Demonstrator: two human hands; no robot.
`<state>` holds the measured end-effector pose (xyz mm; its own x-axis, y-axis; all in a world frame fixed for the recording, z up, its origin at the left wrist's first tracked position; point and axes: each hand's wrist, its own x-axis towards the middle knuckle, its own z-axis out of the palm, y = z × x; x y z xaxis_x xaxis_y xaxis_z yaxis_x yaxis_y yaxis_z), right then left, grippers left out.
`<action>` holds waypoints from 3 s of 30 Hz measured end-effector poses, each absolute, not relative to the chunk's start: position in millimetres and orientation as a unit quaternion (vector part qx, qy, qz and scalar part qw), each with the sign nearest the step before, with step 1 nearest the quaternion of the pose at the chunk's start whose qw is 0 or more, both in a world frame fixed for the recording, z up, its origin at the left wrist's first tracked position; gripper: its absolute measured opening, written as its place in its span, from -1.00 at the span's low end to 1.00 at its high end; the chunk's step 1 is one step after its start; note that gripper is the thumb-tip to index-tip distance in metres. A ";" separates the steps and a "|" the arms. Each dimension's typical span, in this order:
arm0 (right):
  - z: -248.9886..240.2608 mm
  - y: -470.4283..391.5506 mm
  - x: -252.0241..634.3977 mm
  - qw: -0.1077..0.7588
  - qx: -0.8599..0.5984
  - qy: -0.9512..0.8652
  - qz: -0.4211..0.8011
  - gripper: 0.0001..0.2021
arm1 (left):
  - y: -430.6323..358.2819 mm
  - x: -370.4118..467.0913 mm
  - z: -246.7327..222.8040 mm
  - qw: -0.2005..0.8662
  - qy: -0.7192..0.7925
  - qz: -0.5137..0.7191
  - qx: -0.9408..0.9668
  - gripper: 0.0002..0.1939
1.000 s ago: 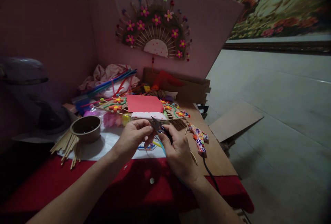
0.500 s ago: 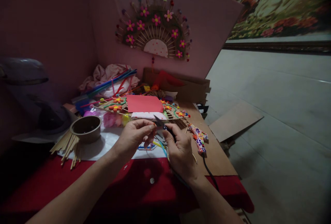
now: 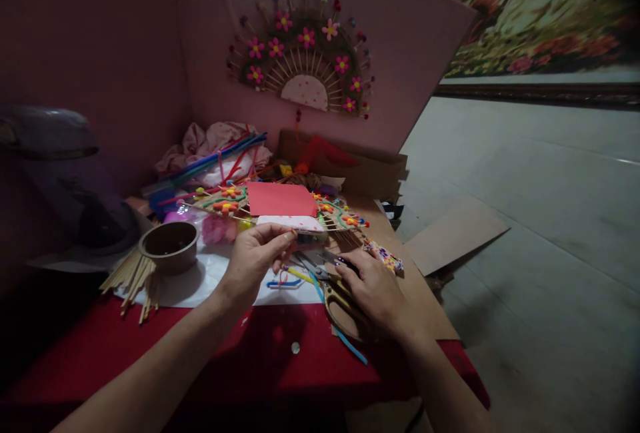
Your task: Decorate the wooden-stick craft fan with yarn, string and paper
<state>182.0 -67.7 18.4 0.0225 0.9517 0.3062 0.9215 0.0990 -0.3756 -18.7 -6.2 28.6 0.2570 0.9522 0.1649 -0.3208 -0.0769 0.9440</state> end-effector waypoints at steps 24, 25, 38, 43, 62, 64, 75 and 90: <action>34.0 -42.7 106.4 0.542 -0.346 -0.580 0.500 -0.75 | -11.2 -21.3 34.0 0.585 0.283 0.566 0.507 -0.88; 33.3 -40.0 104.0 0.544 -0.345 -0.559 0.523 -0.73 | -11.2 -21.2 34.5 0.606 0.280 0.558 0.493 -0.86; 21.3 -23.2 103.3 0.500 -0.460 -0.561 0.473 -0.79 | -1.0 -21.7 33.4 0.556 0.325 0.664 0.380 -0.79; 14.5 -29.3 101.4 0.436 -0.505 -0.636 0.388 -0.84 | -3.2 -25.3 35.8 0.458 0.339 0.705 0.423 -0.83; 11.0 -36.7 80.9 0.186 -0.536 -0.817 0.105 -0.83 | -3.7 -23.2 31.6 0.436 0.334 0.704 0.449 -0.84; 12.1 -38.1 84.7 0.193 -0.537 -0.817 0.089 -0.82 | -3.5 -23.5 31.3 0.438 0.333 0.703 0.451 -0.83; 45.0 -73.7 169.0 0.078 -0.646 -0.758 0.039 -0.89 | -5.7 -19.6 31.3 0.462 0.335 0.682 0.457 -0.82; 11.7 -94.5 189.0 0.063 -0.665 -0.737 0.104 -0.91 | -4.9 -17.6 26.9 0.491 0.336 0.648 0.475 -0.83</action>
<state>189.0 -94.5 11.7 -0.1067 0.9933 -0.0446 0.9670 0.0932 -0.2371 -17.6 -4.9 26.9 -0.0656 0.9561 0.2857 -0.3166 -0.2914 0.9027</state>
